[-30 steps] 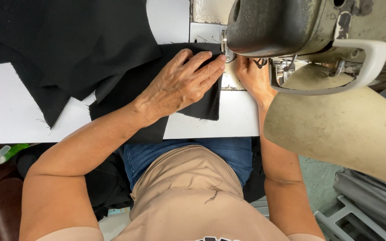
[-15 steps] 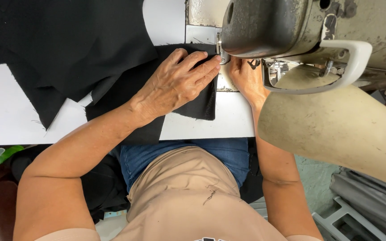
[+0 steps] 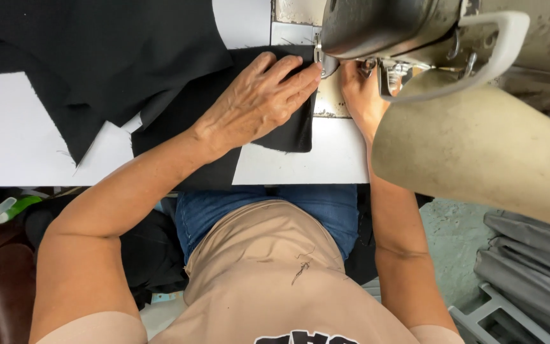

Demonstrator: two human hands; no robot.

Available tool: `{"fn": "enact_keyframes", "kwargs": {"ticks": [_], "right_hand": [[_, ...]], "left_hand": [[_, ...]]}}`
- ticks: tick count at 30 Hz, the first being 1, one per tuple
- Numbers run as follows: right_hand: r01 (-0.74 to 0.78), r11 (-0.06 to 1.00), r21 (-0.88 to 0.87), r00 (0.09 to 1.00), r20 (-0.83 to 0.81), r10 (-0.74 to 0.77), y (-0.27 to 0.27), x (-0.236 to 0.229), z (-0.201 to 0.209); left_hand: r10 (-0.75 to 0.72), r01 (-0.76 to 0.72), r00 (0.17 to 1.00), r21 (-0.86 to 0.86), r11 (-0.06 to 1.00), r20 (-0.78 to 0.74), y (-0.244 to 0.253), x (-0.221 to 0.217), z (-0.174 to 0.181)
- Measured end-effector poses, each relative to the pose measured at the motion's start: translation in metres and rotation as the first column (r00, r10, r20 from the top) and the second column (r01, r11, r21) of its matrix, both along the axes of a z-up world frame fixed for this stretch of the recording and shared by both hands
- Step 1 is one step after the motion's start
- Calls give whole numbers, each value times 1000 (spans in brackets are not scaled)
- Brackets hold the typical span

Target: The person is aligning fabric pieces, sewing them with an industrial machine, and marking them using a ruler and chalk.

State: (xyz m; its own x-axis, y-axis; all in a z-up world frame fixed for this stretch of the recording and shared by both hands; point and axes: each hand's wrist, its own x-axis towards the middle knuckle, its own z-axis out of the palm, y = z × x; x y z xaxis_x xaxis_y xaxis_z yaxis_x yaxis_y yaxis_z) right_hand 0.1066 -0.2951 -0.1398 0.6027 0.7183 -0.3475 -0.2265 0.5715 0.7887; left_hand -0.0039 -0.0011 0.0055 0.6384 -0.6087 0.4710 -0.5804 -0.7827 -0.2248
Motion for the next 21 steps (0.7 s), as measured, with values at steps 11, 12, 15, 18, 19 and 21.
{"fn": "enact_keyframes", "kwargs": {"ticks": [11, 12, 15, 18, 19, 21], "right_hand": [[908, -391, -151, 369, -158, 916, 77, -137, 180], [906, -396, -148, 374, -154, 914, 77, -138, 179], [857, -454, -244, 420, -181, 889, 79, -140, 178], [833, -463, -303, 428, -178, 886, 79, -139, 177], [805, -477, -353, 438, -189, 879, 79, -139, 176], [770, -494, -404, 452, -202, 869, 79, -139, 176]], "left_hand": [[-152, 145, 985, -94, 985, -79, -3, 26, 4], [-157, 150, 985, -90, 984, -74, -4, 29, 4], [-189, 180, 979, -111, 977, -75, -5, 37, 1], [-215, 209, 976, -123, 970, -38, -5, 43, -1], [-260, 248, 963, -144, 958, -75, -5, 44, 1], [-312, 292, 944, -166, 942, -112, -5, 46, 4]]}}
